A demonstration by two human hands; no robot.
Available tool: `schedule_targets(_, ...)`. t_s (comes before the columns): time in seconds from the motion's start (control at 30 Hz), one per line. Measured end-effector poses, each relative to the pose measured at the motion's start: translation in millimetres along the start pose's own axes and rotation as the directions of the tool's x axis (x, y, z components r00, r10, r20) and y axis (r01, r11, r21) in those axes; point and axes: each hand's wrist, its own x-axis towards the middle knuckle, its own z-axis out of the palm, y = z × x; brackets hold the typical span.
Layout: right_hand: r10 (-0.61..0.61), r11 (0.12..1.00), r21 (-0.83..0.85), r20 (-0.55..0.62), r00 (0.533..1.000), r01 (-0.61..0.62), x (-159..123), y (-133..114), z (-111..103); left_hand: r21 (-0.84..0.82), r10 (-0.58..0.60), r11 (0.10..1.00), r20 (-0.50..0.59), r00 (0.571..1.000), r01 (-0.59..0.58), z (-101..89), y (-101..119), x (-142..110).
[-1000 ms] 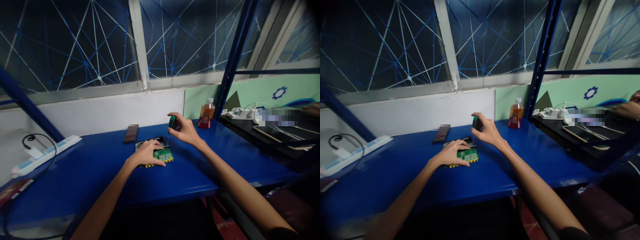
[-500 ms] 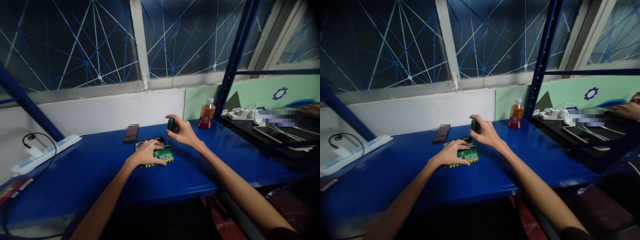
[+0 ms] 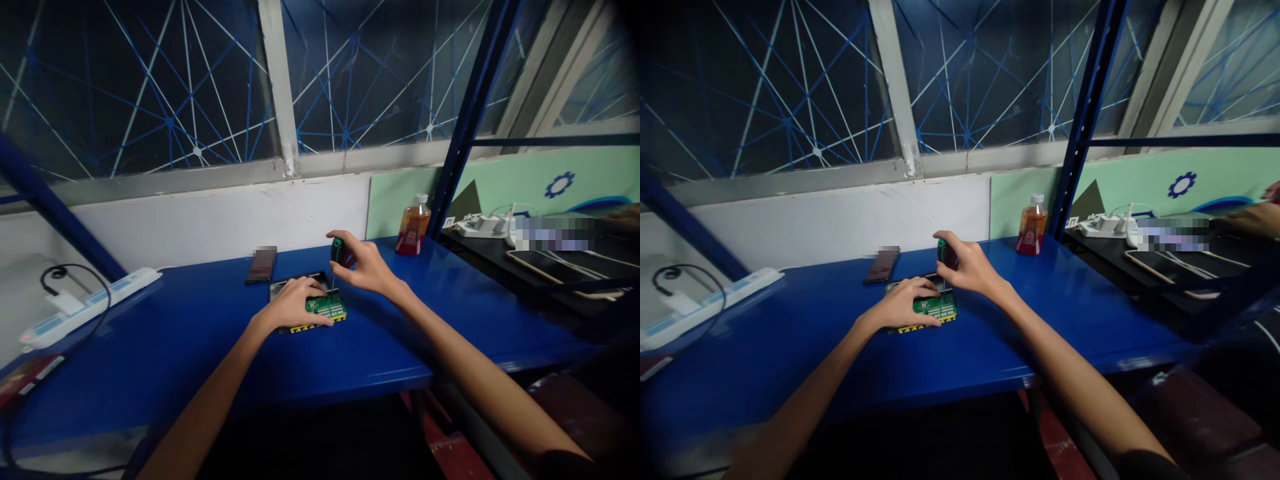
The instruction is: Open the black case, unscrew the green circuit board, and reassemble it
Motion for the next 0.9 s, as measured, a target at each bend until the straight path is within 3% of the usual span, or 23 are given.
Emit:
schedule_targets(0.2, -0.028, 1.0, 0.015, 0.039, 0.999, 0.028, -0.6, -0.7, 2.2, -0.139, 0.02, 0.99, -0.138, 0.99, -0.039, 2.4, 5.5, 4.0)
schedule_targets(0.37, -0.043, 0.999, -0.024, 0.042, 0.998, 0.044, -0.7, -0.3, 5.3, -0.261, -0.033, 0.964, -0.278, 0.96, -0.042, 6.3, 9.2, 7.7)
schedule_targets(0.6, -0.036, 0.994, -0.101, 0.018, 0.999, 0.038, -1.4, -3.8, 5.1, -0.289, 0.02, 0.953, -0.258, 0.966, -0.097, 11.4, 6.6, 8.1)
schedule_targets(0.9, -0.022, 0.998, -0.053, 0.066, 0.998, 0.025, -1.8, -3.2, 7.3, -0.316, 0.042, 0.94, -0.275, 0.961, -0.132, 8.6, 8.5, 7.1)
